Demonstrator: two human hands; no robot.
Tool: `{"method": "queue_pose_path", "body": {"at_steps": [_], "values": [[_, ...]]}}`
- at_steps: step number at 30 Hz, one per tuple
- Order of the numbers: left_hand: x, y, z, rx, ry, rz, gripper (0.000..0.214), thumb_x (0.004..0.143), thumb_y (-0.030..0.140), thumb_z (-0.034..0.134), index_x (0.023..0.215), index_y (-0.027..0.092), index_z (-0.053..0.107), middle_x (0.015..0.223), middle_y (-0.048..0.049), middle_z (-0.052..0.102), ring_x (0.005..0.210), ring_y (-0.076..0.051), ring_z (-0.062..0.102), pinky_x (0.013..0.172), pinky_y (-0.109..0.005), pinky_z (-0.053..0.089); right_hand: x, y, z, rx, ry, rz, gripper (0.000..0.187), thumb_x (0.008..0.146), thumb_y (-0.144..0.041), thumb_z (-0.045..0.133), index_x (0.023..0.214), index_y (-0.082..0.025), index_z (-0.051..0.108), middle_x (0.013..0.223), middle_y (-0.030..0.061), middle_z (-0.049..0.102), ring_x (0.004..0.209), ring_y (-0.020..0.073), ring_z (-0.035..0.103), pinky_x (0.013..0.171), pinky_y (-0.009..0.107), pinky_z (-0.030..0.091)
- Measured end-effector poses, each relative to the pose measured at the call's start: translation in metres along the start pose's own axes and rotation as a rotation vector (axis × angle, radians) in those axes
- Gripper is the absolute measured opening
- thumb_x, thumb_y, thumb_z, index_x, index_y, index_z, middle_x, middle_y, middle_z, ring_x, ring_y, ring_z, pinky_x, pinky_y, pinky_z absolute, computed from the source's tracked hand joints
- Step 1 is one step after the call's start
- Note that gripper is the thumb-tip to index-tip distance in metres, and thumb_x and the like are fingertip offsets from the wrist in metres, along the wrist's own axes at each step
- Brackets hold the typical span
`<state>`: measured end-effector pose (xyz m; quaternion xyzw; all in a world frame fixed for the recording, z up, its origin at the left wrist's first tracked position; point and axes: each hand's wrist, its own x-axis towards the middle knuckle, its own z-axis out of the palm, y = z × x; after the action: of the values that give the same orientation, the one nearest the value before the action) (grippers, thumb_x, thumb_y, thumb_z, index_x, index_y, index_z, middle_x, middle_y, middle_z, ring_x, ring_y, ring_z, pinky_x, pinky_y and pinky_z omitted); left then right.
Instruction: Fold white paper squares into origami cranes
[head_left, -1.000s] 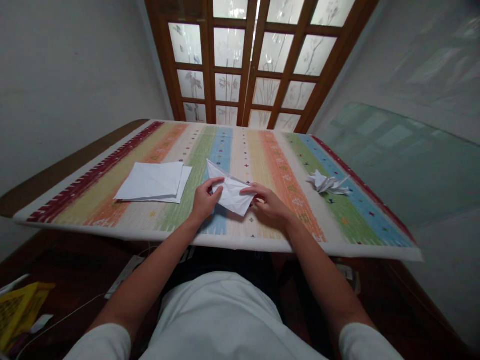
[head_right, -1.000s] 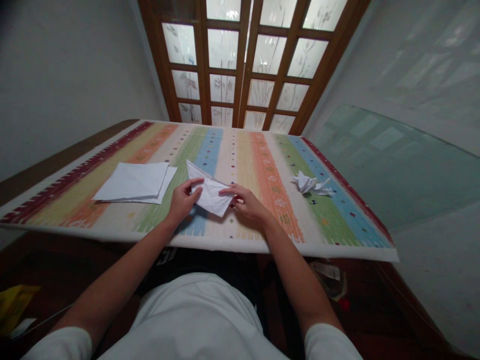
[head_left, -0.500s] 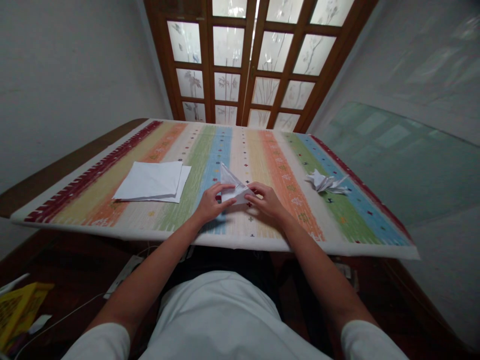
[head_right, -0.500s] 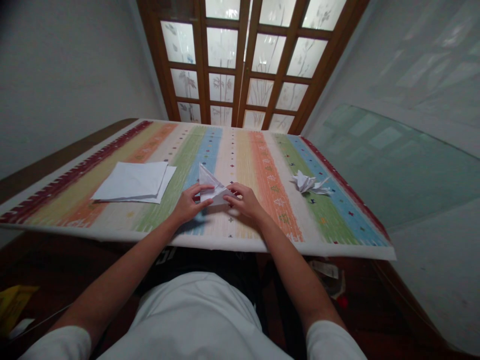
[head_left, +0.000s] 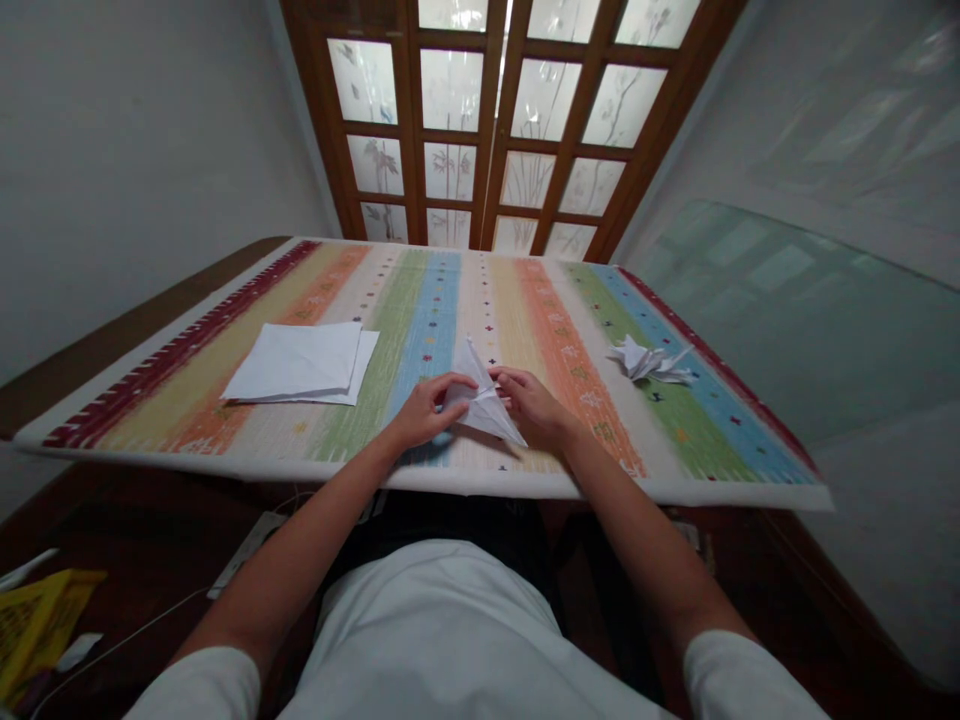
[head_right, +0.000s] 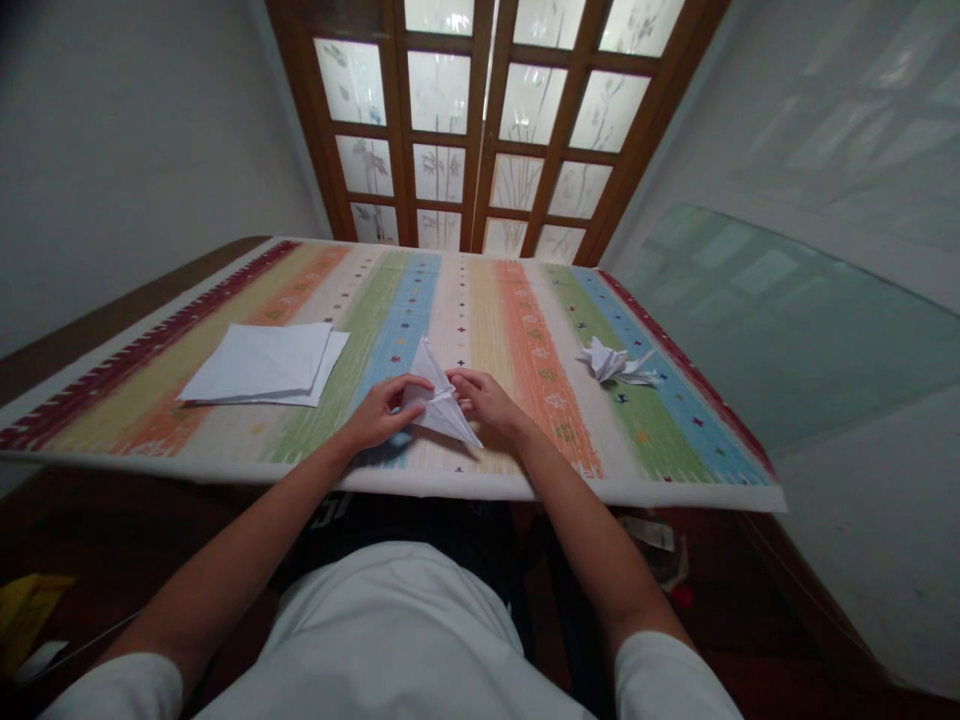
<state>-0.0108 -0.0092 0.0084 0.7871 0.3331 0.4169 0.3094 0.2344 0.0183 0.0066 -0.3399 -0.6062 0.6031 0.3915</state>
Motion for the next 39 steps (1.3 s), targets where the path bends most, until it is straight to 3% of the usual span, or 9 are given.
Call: {"method": "queue_pose_path", "body": {"at_steps": [3,7,9,14,20,26,30,34,39], "values": [[-0.001,-0.003,0.003,0.069,-0.017,0.015,0.040,0.097,0.033,0.068,0.135,0.023,0.069,0.116,-0.0066,0.076,0.087,-0.020,0.069,0.080,-0.032,0.059,0.001,-0.002,0.004,0.007,0.018,0.017,0.044,0.082,-0.061,0.087,0.104,-0.024,0.077,0.087,0.0001,0.066,0.070,0.0144,0.057,0.059,0.024,0.046],[-0.002,-0.010,0.007,0.216,0.050,0.134,0.050,0.098,0.028,0.069,0.148,0.026,0.060,0.149,-0.0139,0.060,0.137,-0.031,0.061,0.112,-0.049,0.055,0.001,-0.006,0.008,0.034,0.040,0.004,0.048,0.077,-0.062,0.092,0.101,-0.024,0.076,0.085,-0.0020,0.063,0.067,0.0120,0.055,0.057,0.022,0.044],[-0.002,-0.012,0.009,0.264,0.079,0.184,0.055,0.099,0.028,0.072,0.152,0.029,0.057,0.162,-0.0155,0.047,0.147,-0.033,0.052,0.121,-0.055,0.049,0.000,-0.007,0.009,0.048,0.031,0.008,0.048,0.077,-0.063,0.091,0.102,-0.025,0.075,0.085,-0.0021,0.063,0.068,0.0121,0.056,0.058,0.023,0.047],[-0.003,-0.009,0.009,0.359,0.128,0.252,0.061,0.098,0.023,0.074,0.155,0.034,0.054,0.171,-0.0154,0.033,0.136,-0.031,0.057,0.115,-0.057,0.053,-0.001,-0.008,0.010,0.026,0.003,-0.006,0.048,0.079,-0.062,0.089,0.104,-0.024,0.072,0.089,-0.0010,0.065,0.071,0.0134,0.060,0.060,0.024,0.051],[-0.003,-0.004,0.010,0.412,0.136,0.274,0.053,0.098,0.022,0.074,0.148,0.031,0.058,0.168,-0.0162,0.038,0.129,-0.030,0.060,0.112,-0.057,0.054,0.002,-0.006,0.009,-0.106,0.064,-0.053,0.040,0.079,-0.053,0.086,0.104,-0.026,0.071,0.098,0.0015,0.069,0.078,0.0167,0.065,0.056,0.023,0.053],[-0.006,-0.003,0.013,0.512,0.097,0.302,0.046,0.096,0.018,0.074,0.138,0.029,0.061,0.169,-0.0151,0.040,0.136,-0.032,0.059,0.111,-0.053,0.058,0.001,-0.005,0.010,-0.275,0.107,-0.202,0.028,0.083,-0.045,0.081,0.100,-0.024,0.073,0.098,0.0030,0.072,0.077,0.0172,0.068,0.056,0.024,0.054],[-0.007,-0.004,0.016,0.584,0.088,0.333,0.039,0.097,0.014,0.070,0.132,0.028,0.063,0.167,-0.0130,0.046,0.139,-0.030,0.058,0.105,-0.048,0.062,-0.001,-0.006,0.011,-0.345,0.111,-0.283,0.033,0.080,-0.042,0.086,0.106,-0.023,0.076,0.107,0.0056,0.076,0.086,0.0193,0.071,0.067,0.028,0.058],[-0.007,-0.004,0.016,0.605,0.118,0.361,0.033,0.099,0.015,0.068,0.129,0.026,0.064,0.164,-0.0139,0.049,0.133,-0.029,0.061,0.102,-0.045,0.064,-0.002,-0.006,0.008,-0.361,0.099,-0.269,0.041,0.077,-0.040,0.089,0.112,-0.024,0.076,0.112,0.0063,0.077,0.088,0.0197,0.071,0.065,0.027,0.058],[-0.006,-0.004,0.017,0.662,0.114,0.355,0.032,0.099,0.016,0.068,0.128,0.027,0.065,0.154,-0.0136,0.058,0.127,-0.029,0.064,0.101,-0.046,0.063,-0.003,-0.008,0.009,-0.439,0.131,-0.306,0.033,0.080,-0.031,0.079,0.112,-0.023,0.077,0.110,0.0063,0.078,0.084,0.0187,0.069,0.062,0.026,0.056]]}}
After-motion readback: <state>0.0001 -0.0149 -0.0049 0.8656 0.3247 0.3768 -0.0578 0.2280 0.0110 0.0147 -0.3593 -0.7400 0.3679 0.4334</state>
